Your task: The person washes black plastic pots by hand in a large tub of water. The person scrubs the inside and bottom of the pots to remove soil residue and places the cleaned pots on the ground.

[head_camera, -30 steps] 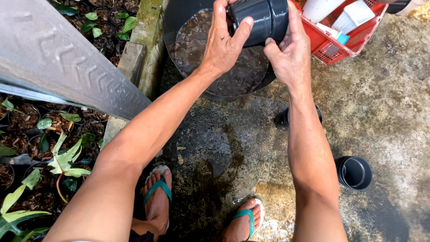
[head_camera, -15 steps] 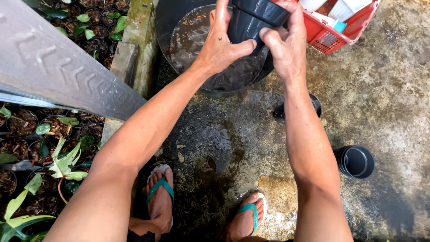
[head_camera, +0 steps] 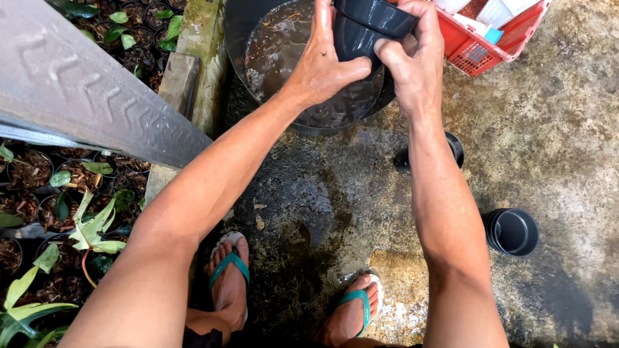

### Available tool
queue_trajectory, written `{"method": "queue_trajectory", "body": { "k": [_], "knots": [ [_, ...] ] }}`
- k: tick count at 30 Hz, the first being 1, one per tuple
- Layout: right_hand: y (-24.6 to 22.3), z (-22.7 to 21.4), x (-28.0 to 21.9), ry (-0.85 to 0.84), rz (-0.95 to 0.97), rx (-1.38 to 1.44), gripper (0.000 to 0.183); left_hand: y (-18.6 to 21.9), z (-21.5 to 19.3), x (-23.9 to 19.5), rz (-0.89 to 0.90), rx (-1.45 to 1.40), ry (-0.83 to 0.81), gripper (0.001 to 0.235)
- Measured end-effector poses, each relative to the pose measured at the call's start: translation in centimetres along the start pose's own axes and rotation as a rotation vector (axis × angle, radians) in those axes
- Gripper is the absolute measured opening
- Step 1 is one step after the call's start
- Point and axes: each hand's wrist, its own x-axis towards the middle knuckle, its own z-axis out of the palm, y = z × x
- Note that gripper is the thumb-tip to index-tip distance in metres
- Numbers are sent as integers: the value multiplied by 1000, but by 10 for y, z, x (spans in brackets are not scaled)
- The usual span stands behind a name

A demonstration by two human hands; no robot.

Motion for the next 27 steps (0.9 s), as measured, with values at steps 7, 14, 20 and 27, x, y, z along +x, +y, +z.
{"method": "queue_trajectory", "body": {
  "k": [7, 14, 20, 27],
  "knots": [
    [12, -3, 6, 83, 102, -30, 34, 4, -4, -2, 48, -71, 2, 108],
    [12, -4, 6, 57, 20, -90, 26, 5, 2, -2, 68, -18, 33, 111],
    [5, -8, 4, 40, 118, -21, 32, 3, -1, -3, -1, 38, 24, 111],
    [12, -10, 9, 52, 53, -83, 38, 4, -4, -1, 64, 17, 22, 109]
  ]
}}
